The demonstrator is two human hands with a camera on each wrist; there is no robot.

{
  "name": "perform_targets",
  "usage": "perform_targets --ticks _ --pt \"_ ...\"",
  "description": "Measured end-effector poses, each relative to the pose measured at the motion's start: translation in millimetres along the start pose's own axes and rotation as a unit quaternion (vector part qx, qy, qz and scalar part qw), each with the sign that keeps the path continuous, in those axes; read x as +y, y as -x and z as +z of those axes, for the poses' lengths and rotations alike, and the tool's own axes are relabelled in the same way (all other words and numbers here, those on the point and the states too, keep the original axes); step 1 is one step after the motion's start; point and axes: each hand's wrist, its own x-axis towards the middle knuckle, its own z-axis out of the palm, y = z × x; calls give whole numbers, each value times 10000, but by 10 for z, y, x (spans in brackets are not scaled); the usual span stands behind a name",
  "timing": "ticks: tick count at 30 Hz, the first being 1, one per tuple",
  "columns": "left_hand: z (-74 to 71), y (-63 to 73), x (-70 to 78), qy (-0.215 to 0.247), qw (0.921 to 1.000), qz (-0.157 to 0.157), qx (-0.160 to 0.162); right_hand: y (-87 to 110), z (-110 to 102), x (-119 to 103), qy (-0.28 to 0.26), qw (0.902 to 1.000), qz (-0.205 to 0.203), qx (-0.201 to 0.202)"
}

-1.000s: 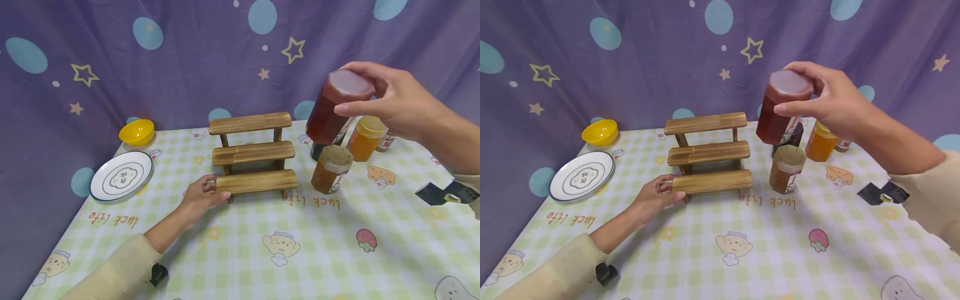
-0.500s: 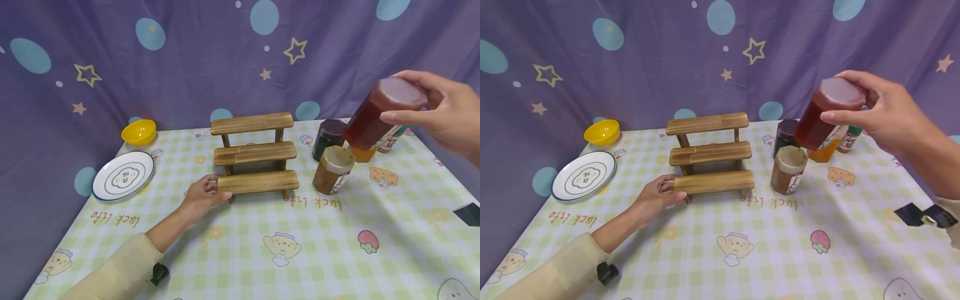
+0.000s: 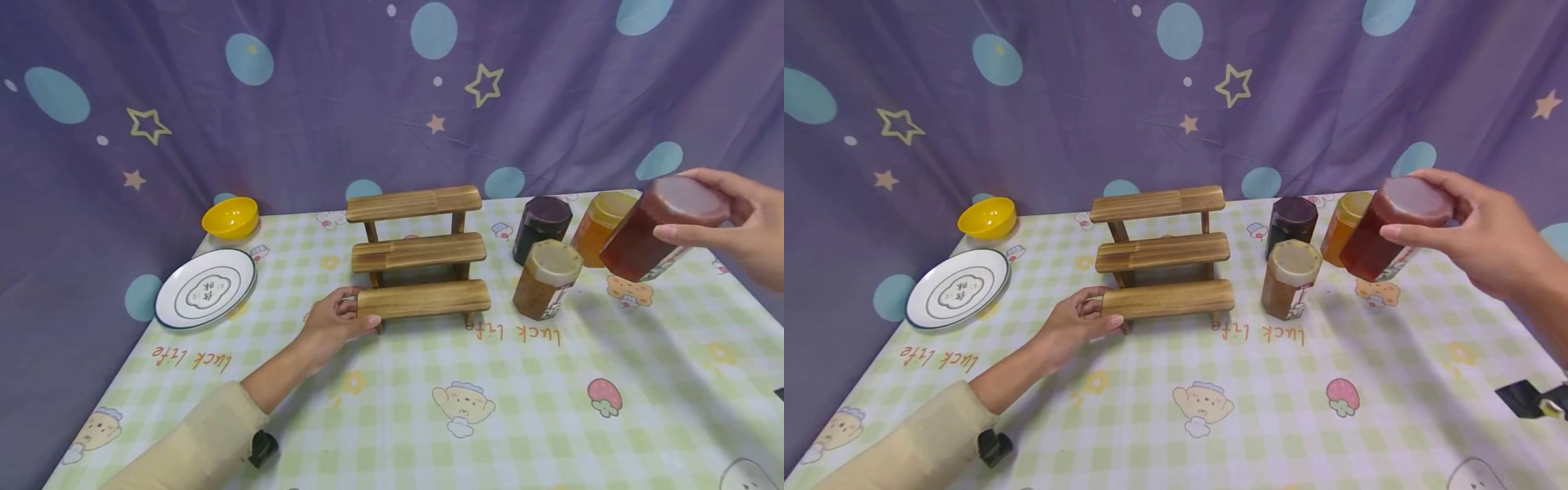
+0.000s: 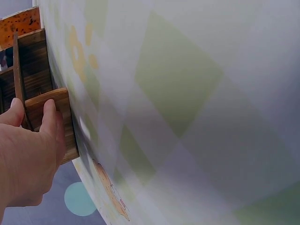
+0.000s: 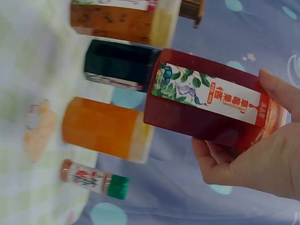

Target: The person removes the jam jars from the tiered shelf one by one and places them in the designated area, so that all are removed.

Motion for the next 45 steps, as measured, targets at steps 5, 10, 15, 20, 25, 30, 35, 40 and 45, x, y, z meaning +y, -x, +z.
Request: perform_targets --ticks 5,10,15,20,25,30,35,40,45 --pt "4 1 6 -29 10000 0 -25 127 -12 129 1148 9912 661 -82" --pt "-1 -3 -3 -8 10000 -36 9 231 6 213 2003 9723 1190 -199" --pt "-6 -5 -14 -11 10000 -20 1 268 56 287 2408 9612 1305 -324" --pt "-8 4 -17 -25 10000 28 -45 298 116 384 2426 9595 1376 -398" --pt "-3 14 -18 -50 10000 -30 53 342 177 463 2430 9587 1408 -446" --pt "-1 17 -12 -46 10000 -31 41 357 206 544 2169 9641 1455 -474" --pt "6 6 -16 -85 9999 -46 59 376 233 615 1932 9684 1505 -476" --pt "9 6 -16 -80 9999 -58 74 392 259 644 2155 9623 1586 -496" --pt "5 9 -16 -67 10000 -17 31 376 276 639 2358 9575 1574 -522"
